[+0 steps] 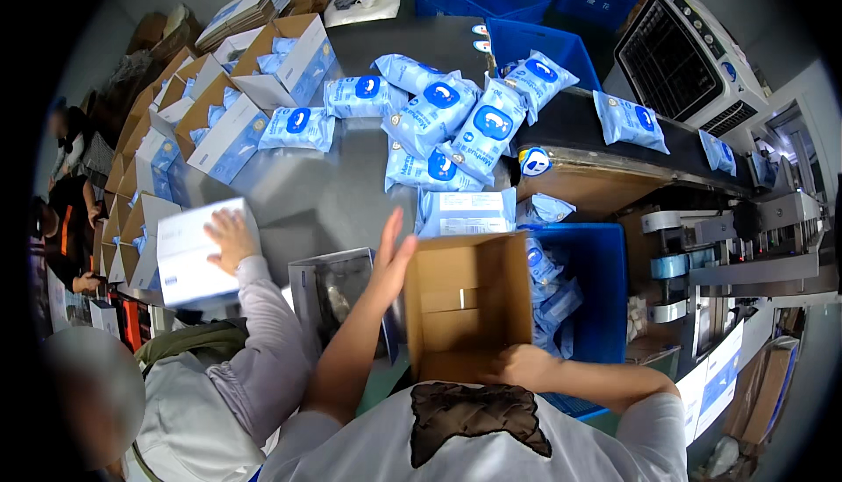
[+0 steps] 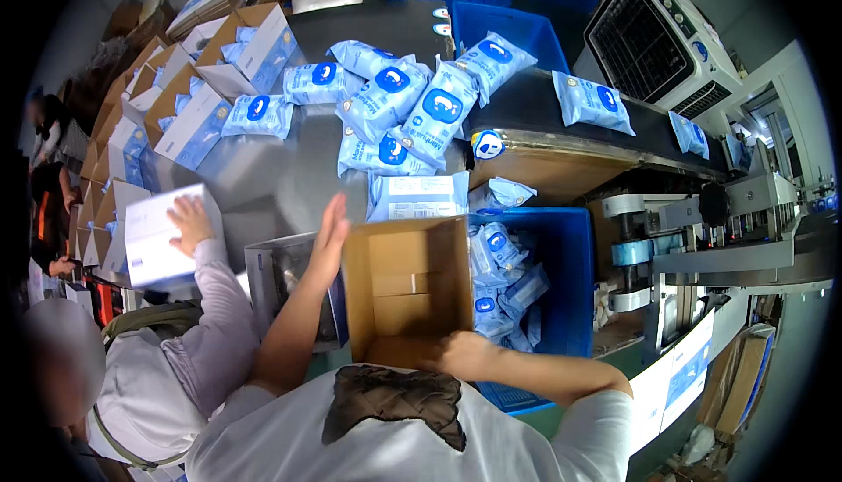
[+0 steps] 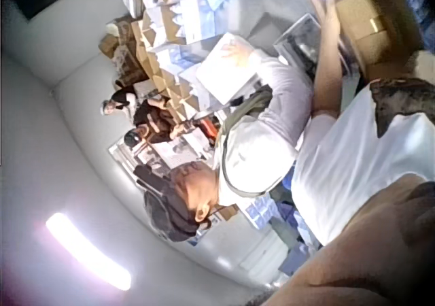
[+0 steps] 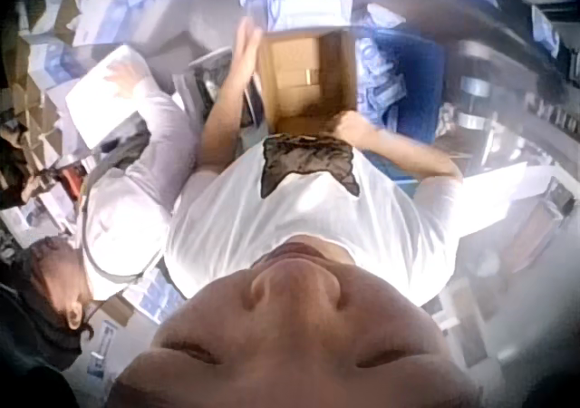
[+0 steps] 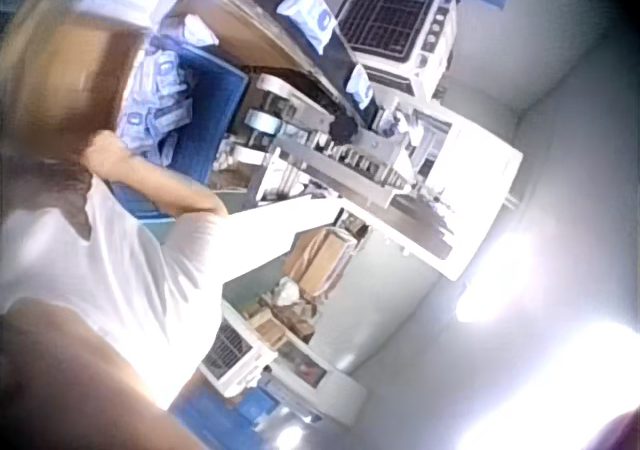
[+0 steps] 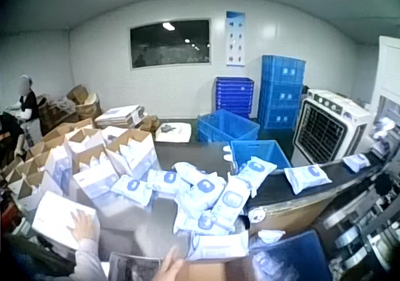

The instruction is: The person picks up blue packets from a metal table and places them into cardboard boxes. They also fold open and prepare new boxes before filling them.

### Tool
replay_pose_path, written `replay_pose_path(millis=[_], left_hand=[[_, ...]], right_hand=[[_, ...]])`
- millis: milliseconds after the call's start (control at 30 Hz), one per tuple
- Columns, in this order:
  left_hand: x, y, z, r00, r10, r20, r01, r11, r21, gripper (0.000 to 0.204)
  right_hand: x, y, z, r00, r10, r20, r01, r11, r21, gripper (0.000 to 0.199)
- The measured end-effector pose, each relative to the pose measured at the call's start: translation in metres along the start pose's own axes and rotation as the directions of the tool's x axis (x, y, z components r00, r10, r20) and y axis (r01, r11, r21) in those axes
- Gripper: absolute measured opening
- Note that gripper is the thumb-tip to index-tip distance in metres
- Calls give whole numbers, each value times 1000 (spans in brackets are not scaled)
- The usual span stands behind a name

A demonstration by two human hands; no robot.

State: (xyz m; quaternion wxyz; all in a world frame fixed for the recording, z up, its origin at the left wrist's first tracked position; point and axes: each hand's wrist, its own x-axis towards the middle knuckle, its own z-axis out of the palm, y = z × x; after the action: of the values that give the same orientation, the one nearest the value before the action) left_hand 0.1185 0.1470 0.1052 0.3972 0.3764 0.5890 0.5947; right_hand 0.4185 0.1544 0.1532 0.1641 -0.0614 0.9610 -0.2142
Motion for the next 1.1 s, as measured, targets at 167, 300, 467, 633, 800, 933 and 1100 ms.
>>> replay_pose_path(millis=[167,300,467,633,800,933,1100], left_hand=[[8,19,2,996,-58,61,12,821,570,26],[-4,24,2,999,22,33,-38,778,627,31],[-12,21,10,953,298,53,-177,408,896,29],[-13,25,9,960,253,122,-202,319,926,26],[8,17,11,958,218,185,-243,275,930,20],[35,19,11,904,356,238,-359,328,873,18],[42,18,2,857,239,457,-506,218,835,12]], right_hand=[[31,32,-37,883,-85,-462,282,882,377,25],[56,177,-92,675,484,-558,-312,871,378,47],[140,235,-39,871,463,-166,-489,848,-206,118],[113,239,-97,875,445,-189,-426,895,134,116],[22,166,-198,801,319,-506,186,672,717,113],[20,119,-163,977,-67,-201,210,416,885,109],[50,115,-86,834,-241,497,-86,833,547,107]])
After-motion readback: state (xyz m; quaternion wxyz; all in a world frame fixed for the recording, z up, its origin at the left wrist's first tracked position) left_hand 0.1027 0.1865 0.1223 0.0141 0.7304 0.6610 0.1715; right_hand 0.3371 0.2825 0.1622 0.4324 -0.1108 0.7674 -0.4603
